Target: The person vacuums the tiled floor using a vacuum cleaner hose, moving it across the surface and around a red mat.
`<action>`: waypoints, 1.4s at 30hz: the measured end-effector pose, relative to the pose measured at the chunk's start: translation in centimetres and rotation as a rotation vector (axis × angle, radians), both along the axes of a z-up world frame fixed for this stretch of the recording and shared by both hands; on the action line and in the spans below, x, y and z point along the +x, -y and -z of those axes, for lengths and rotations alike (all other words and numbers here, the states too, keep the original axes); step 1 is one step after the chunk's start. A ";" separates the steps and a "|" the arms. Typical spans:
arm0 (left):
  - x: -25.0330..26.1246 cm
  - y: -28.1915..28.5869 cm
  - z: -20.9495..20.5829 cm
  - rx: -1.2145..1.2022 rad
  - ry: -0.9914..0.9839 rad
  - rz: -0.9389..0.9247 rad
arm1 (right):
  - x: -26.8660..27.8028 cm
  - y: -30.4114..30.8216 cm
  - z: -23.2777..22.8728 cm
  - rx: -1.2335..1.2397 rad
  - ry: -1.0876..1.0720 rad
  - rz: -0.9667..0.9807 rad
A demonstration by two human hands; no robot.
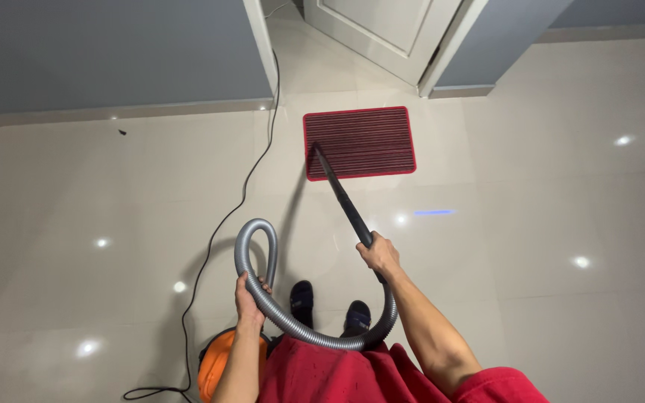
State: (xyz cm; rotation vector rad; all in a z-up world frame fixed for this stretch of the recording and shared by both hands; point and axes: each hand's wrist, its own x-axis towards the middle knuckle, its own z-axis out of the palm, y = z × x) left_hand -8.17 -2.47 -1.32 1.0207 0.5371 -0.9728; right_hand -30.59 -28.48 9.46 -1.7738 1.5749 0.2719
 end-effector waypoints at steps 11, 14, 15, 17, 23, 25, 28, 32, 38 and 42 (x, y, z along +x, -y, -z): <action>1.5 1.3 0.1 -0.026 -0.083 0.110 | -5.2 4.1 2.9 -0.066 0.067 0.245; 1.8 3.1 1.0 -0.073 -0.031 0.118 | -7.5 5.6 3.2 -0.104 0.092 0.357; 2.1 4.1 0.9 -0.118 -0.034 0.103 | -8.1 6.3 3.2 -0.124 0.081 0.397; 2.5 6.1 0.0 -0.163 -0.041 0.092 | -9.0 7.3 2.8 -0.146 0.066 0.442; 1.7 9.2 -5.1 -0.038 0.124 0.246 | -8.6 8.5 3.0 -0.156 0.094 0.502; 1.5 9.2 -3.6 -0.131 0.199 0.314 | -7.7 8.2 3.8 -0.160 0.103 0.435; 2.0 9.1 -1.3 -0.165 0.213 0.286 | -5.5 7.1 4.9 -0.157 0.122 0.363; 2.9 9.0 -3.9 -0.234 0.205 0.341 | -1.4 4.9 4.9 -0.104 0.161 0.302; 4.2 9.5 -5.8 -0.042 0.189 0.423 | 4.0 2.8 3.0 -0.019 0.147 0.181; 6.5 9.1 -1.9 -0.202 0.169 0.358 | 4.4 3.2 3.8 -0.015 0.155 0.231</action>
